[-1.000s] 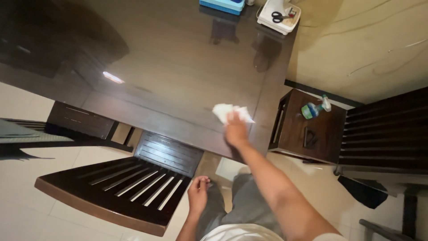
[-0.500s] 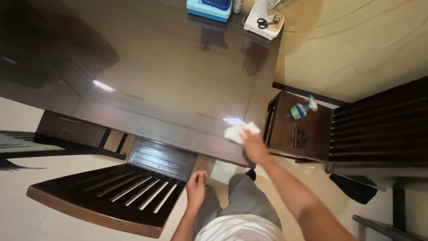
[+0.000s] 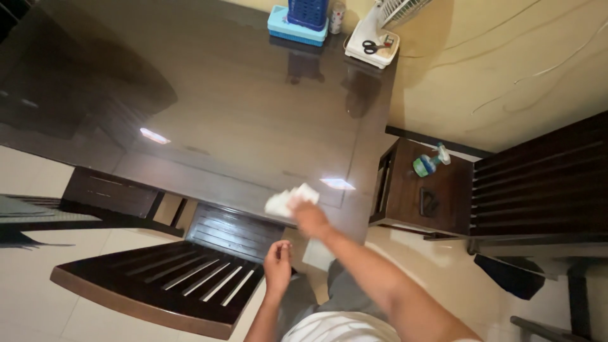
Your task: Cleaning a dining table by spraying it with cleaner and wiping it down with a cloth.
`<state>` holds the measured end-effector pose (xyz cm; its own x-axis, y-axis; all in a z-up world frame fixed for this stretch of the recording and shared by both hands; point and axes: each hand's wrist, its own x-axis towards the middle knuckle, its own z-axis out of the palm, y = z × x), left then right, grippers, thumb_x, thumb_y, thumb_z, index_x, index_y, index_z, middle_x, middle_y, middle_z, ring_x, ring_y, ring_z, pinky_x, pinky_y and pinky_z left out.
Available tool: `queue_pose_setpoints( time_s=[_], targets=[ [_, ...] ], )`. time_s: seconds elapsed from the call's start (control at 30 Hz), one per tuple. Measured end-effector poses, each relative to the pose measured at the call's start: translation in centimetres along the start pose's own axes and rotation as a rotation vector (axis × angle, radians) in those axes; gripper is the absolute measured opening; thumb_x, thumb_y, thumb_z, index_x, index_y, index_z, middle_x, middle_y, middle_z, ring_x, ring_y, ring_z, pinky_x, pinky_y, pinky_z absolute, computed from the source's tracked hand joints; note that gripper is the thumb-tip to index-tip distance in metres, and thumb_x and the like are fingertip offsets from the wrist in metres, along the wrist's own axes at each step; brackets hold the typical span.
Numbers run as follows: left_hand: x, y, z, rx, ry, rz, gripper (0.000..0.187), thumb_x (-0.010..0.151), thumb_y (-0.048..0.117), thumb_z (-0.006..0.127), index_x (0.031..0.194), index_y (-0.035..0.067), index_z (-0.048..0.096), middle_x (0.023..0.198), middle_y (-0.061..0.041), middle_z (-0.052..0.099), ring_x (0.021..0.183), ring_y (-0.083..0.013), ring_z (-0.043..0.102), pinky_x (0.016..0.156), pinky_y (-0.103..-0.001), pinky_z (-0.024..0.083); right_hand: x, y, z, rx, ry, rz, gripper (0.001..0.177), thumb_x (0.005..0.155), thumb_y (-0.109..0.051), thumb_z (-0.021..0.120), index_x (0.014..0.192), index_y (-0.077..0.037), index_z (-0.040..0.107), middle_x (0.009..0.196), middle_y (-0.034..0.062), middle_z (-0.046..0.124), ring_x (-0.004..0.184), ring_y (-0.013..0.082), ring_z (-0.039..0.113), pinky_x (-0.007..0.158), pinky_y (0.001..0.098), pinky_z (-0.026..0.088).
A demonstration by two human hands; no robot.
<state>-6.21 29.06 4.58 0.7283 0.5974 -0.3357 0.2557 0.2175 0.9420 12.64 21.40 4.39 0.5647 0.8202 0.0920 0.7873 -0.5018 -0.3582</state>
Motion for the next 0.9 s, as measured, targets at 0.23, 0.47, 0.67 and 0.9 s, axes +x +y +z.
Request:
queue_pose_setpoints(
  time_s=[0.23,0.47,0.67,0.9],
  targets=[
    [2.1,4.2,0.1,0.141,0.163,0.132,0.053,0.092,0.02,0.068,0.135,-0.002,0.047,0.121,-0.014,0.062,0.096,-0.0214,0.068,0.083,-0.034,0.055,-4.1,-3.0,-0.2,0.541,-0.091,0.431,0.034,0.11,-0.03,0.052,0.114,-0.002,0.071,0.107,0.0214,0.074,0.103,0.0402,0.069,0.087,0.0467,0.053],
    [4.6,7.8,4.9,-0.066,-0.238,0.098,0.033,0.097,0.02,0.069,0.121,-0.002,0.063,0.101,-0.007,0.072,0.089,-0.0135,0.066,0.078,-0.028,0.053,-5.0,0.3,-9.4,1.481,0.162,0.758,0.037,0.104,-0.035,0.055,0.126,-0.007,0.065,0.114,0.0041,0.071,0.105,0.0161,0.065,0.09,0.0329,0.053],
    [5.4,10.0,7.8,-0.149,-0.311,0.068,0.022,0.1,0.017,0.067,0.113,0.0,0.065,0.087,-0.004,0.067,0.075,-0.0104,0.06,0.067,-0.026,0.05,-6.8,0.3,-15.0,1.488,0.214,0.693,0.061,0.086,-0.018,0.075,0.141,-0.017,0.049,0.122,0.008,0.062,0.112,0.0194,0.063,0.091,0.0329,0.054],
    [6.0,10.0,8.8,-0.145,-0.344,0.137,0.02,0.103,0.019,0.067,0.109,0.0,0.066,0.09,-0.003,0.067,0.079,-0.0105,0.061,0.069,-0.025,0.051,-9.9,3.1,-12.1,1.121,0.178,0.537,0.045,0.087,-0.015,0.082,0.129,-0.005,0.068,0.101,0.0089,0.065,0.089,0.0181,0.062,0.078,0.0319,0.053]
  ],
)
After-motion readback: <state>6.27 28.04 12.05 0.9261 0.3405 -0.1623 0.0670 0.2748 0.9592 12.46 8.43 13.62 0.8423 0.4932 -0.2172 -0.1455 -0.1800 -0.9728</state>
